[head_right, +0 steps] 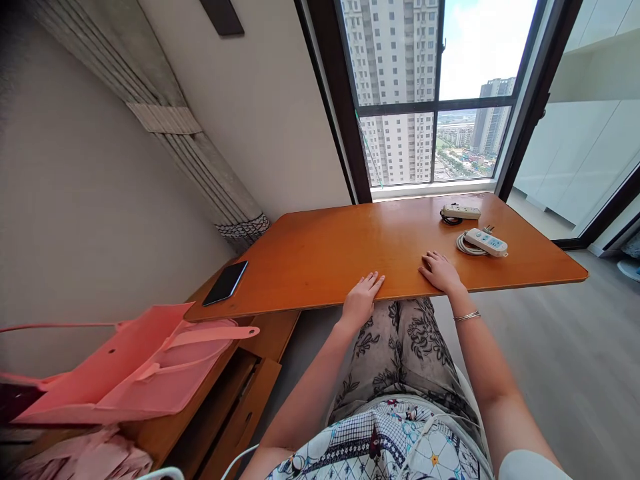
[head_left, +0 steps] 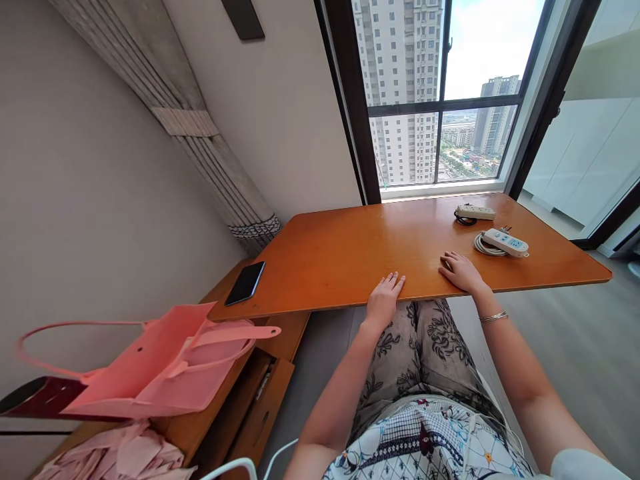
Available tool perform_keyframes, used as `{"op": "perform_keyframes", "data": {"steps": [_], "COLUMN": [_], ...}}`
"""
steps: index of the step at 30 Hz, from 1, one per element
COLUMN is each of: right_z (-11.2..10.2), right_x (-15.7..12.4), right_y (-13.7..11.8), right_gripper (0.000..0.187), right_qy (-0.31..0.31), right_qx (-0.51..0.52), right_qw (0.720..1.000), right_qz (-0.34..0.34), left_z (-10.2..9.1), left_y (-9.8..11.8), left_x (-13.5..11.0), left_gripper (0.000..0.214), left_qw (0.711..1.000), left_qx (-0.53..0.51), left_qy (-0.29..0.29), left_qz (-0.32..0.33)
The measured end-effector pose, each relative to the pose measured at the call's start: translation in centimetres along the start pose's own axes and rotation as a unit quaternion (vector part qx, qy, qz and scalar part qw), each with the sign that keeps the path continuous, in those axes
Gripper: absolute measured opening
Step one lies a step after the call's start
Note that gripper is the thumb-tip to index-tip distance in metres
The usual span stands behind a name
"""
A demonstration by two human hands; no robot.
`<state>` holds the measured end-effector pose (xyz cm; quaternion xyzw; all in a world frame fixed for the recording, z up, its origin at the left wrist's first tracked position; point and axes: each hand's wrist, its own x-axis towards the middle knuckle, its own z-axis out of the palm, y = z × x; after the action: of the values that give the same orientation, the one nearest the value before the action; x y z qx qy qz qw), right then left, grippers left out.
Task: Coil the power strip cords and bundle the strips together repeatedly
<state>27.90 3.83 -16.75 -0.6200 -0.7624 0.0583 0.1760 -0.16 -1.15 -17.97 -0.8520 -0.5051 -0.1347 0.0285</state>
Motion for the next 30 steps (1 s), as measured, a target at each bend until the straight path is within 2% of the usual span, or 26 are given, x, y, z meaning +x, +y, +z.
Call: {"op": "perform_keyframes", "data": {"steps": [11, 25, 30], "right_z": [0.0, -0.5, -0.7], "right_x": [-0.1, -0.3, -0.7], "right_y": [-0.1, -0.7, -1.0], "right_gripper": [0.050, 0.047, 0.039], "right_qy": [0.010, 0.018, 0.044], "right_qx": [-0.007, -0.033, 0.005], "right_qw": [1.000, 0.999, 0.998], "right_qz": [-0.005, -0.005, -0.045], "left_z": [0.1, -0.7, -0.7], "left_y": [0.1, 0.7, 0.6], "left_x": [0.1, 0.2, 0.2], "left_gripper": [0.071, 0.065, 0.064], "left_qw": [1.000, 1.000, 1.000], "left_qx": [0.009, 0.002, 0.008], "left_qy": [0.013, 0.003, 0.004], "left_qz": [-0.005, -0.014, -0.009]}}
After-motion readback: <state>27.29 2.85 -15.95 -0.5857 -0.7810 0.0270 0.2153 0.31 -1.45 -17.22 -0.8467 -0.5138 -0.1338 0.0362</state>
